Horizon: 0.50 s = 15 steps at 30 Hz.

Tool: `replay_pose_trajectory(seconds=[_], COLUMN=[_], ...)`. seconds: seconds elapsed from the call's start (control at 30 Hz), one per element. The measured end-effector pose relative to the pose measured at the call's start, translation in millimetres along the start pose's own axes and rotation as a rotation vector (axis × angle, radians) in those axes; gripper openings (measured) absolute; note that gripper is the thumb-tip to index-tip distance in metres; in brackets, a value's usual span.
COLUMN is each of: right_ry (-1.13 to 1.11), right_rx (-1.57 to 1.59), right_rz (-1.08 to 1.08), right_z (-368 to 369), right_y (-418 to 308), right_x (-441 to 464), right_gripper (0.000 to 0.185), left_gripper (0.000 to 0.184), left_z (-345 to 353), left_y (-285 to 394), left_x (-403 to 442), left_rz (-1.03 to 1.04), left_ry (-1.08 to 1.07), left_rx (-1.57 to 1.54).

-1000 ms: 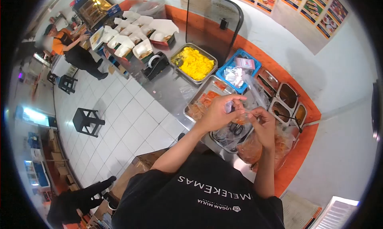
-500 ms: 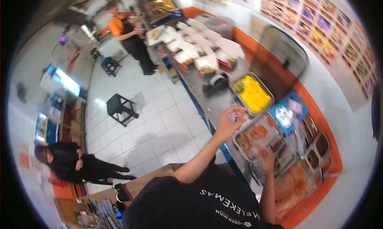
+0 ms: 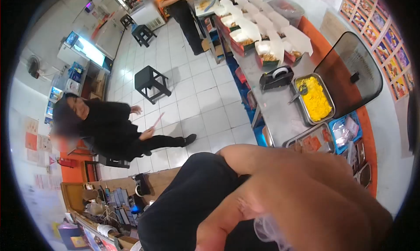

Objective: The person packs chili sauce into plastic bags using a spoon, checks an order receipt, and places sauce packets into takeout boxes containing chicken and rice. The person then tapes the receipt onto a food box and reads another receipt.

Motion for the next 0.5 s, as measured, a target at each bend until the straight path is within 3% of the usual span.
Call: replay_pose_trajectory(seconds=[0.33, 0.5], right_ry=[-0.038, -0.039], right_rx=[-0.024, -0.051], right_rz=[0.099, 0.158], right_z=[17.5, 24.8], right_y=[38.1, 50.8], right_x=[-26.2, -28.2], right_gripper=[0.041, 0.037], left_gripper=[0.062, 0.068], left_z=[-38.5, -93.6], left_y=[-11.5, -74.7], left_x=[-29.7, -118.7], left_rz=[-0.241, -0.687], left_ry=[0.073, 0.518], left_rx=[-0.169, -0.379])
Point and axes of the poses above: each hand's wrist, its own x-axis towards the middle knuckle, its own z-axis out of the palm, y = z × x, the point moved 2 cm from there along x, towards the middle knuckle, and after that the axes turned 7 degrees about -z, right-handed, at the moved point
